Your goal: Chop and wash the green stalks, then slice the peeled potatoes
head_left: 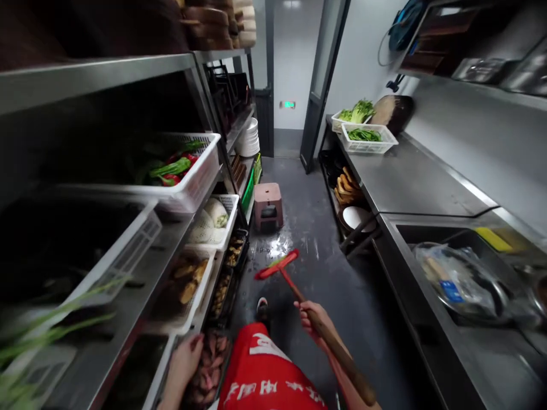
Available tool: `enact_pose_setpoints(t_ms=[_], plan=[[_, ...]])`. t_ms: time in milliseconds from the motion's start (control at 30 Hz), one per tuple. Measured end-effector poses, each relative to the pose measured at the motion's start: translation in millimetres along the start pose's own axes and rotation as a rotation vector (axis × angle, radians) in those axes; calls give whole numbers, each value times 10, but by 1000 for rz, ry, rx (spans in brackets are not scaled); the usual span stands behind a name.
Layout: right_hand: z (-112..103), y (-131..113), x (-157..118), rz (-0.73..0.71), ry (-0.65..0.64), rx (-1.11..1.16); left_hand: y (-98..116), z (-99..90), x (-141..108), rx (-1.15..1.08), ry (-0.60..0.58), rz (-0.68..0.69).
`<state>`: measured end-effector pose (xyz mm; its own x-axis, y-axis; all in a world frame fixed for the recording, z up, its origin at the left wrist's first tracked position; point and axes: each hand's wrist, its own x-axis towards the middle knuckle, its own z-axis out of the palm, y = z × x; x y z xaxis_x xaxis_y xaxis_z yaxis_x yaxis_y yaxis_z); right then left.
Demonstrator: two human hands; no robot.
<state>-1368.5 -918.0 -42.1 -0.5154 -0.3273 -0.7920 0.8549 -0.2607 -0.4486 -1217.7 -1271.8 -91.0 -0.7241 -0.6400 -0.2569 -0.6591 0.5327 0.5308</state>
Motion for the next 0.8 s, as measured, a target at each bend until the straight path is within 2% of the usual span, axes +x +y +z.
enact_pose_setpoints(t_ms=[33, 100, 167, 267, 367, 467, 533, 600, 700, 800], plan=[[40, -286, 198, 2, 16, 5, 361, 94, 457, -78, -67, 81], [126, -845, 570, -2, 54, 15, 1238, 307, 1301, -211, -171, 313], [212, -1377, 869, -12, 86, 10, 2228, 552, 1941, -202, -322, 530], [298, -2129, 1181, -59, 122, -46, 3641, 971, 2483, -111, -677, 824], [285, -2859, 1503, -142, 164, -121, 4747, 1469, 2810, -15, -942, 1049], [197, -3629, 2040, -235, 219, -199, 5596, 2046, 3289, 133, -1061, 1192], [153, -4207, 2505, -235, 256, -290, 6099, 2420, 3741, 251, -1109, 1227], [165, -4861, 2966, -202, 285, -407, 6568, 2721, 4251, 346, -1100, 1215], [313, -5985, 3506, -198, 234, -632, 7183, 2955, 5037, 321, -957, 1084], [511, -7182, 3943, -285, 61, -765, 7710, 3000, 5850, 125, -760, 922]])
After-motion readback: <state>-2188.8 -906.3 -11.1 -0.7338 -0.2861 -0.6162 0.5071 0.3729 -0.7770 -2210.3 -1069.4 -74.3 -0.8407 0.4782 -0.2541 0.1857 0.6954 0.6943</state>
